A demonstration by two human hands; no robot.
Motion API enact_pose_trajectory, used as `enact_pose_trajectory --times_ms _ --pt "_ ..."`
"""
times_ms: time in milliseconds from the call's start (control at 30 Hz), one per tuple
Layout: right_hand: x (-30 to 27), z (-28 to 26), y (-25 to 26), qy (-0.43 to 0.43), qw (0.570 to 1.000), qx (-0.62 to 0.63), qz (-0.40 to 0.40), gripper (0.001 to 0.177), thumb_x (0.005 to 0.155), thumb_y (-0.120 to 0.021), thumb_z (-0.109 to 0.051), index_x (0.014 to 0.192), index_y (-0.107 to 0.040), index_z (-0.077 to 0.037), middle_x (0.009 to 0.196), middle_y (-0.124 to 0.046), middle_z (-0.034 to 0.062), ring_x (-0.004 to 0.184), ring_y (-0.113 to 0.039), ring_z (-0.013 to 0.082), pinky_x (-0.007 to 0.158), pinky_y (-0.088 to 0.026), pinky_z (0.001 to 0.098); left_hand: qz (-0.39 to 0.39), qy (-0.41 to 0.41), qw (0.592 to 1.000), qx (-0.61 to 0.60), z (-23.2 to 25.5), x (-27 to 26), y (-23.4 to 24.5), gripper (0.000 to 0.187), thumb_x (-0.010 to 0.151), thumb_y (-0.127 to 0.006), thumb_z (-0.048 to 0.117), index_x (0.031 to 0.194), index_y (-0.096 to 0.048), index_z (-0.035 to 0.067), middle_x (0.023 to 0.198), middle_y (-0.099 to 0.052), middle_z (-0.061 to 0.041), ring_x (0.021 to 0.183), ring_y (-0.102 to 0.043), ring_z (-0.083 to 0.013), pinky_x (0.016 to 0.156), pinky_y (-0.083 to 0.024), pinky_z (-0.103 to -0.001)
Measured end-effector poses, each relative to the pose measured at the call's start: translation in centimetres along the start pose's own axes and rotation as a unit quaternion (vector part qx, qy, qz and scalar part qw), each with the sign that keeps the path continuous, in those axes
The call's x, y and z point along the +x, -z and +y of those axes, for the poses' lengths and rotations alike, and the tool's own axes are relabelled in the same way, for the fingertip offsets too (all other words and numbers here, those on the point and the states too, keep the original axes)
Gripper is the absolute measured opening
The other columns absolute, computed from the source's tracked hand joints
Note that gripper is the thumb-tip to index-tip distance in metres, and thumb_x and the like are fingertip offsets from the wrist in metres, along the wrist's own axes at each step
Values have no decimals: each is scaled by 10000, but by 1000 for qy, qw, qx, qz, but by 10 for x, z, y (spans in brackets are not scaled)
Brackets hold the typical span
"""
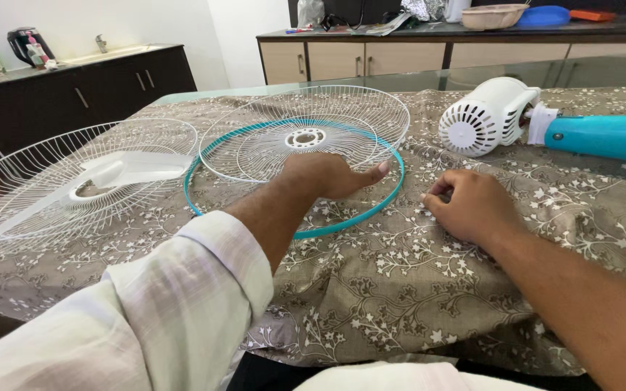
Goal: The person uses a screwdriver to remove screws from the back cover of a table fan, then detaches the cover and separates the front grille from the fan blades. The components are placed on the table.
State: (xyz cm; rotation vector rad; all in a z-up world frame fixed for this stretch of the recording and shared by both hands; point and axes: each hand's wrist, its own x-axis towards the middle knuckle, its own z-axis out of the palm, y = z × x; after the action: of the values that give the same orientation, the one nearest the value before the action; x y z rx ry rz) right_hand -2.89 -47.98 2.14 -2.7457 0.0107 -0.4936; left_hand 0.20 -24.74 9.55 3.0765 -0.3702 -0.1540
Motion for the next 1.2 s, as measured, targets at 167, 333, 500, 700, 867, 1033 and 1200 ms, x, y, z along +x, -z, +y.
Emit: enact_pose_trajectory --times_ms 167,333,500,700,867,1033,1200 --pt "0 3 -2 8 1000 10 19 338 851 -756 -443 998 -785 -140 970 -782 79 866 -750 244 816 -588 424 60 14 998 -14 -7 -5 -2 1018 866 -219 879 1423 -617 125 1432 -628 -144 1382 -541 -344 1109 -441 -544" --pt "2 8 -7 17 999 12 45 350 819 -775 -467 980 -798 -157 955 -787 97 885 -750 292 826 -587 440 191 48 979 -50 -20 -15 -1 902 907 -471 812 1399 -552 61 1298 -648 -166 1247 -612 -300 956 -534 -509" --pt "5 12 -10 14 998 22 57 330 825 -779 -455 997 -804 -175 960 -790 116 893 -755 301 838 -588 441 284 71 942 -164 -50 -30 -1 631 873 -693 573 1336 -631 148 1195 -734 -83 1127 -694 -268 953 -539 -453" --pt "6 15 -10 7 998 17 61 347 825 -783 -473 996 -814 -174 938 -794 124 874 -758 304 852 -590 437 464 170 800 -339 -106 -48 -7 637 856 -772 413 1375 -567 106 1115 -756 -113 1053 -726 -259 938 -554 -418" --pt "9 16 -11 -26 999 12 28 360 856 -762 -500 1019 -808 -182 925 -804 101 855 -777 286 829 -603 442 481 302 639 -519 -158 -56 -4 692 893 -714 278 1482 -388 120 1291 -608 -185 1054 -718 -251 869 -605 -351" --pt "11 19 -14 -13 999 -4 36 360 855 -760 -512 1042 -815 -209 930 -806 96 867 -773 283 839 -603 441 502 331 549 -581 -201 -63 -9 699 887 -725 206 1477 -376 75 1275 -611 -201 1025 -706 -246 819 -598 -362" --pt "14 23 -16 -1 998 13 55 363 830 -776 -499 1007 -822 -185 935 -801 98 884 -757 290 839 -593 442 493 286 594 -568 -209 -68 -26 542 890 -740 206 1373 -568 31 1138 -692 -160 1033 -709 -273 748 -519 -407"
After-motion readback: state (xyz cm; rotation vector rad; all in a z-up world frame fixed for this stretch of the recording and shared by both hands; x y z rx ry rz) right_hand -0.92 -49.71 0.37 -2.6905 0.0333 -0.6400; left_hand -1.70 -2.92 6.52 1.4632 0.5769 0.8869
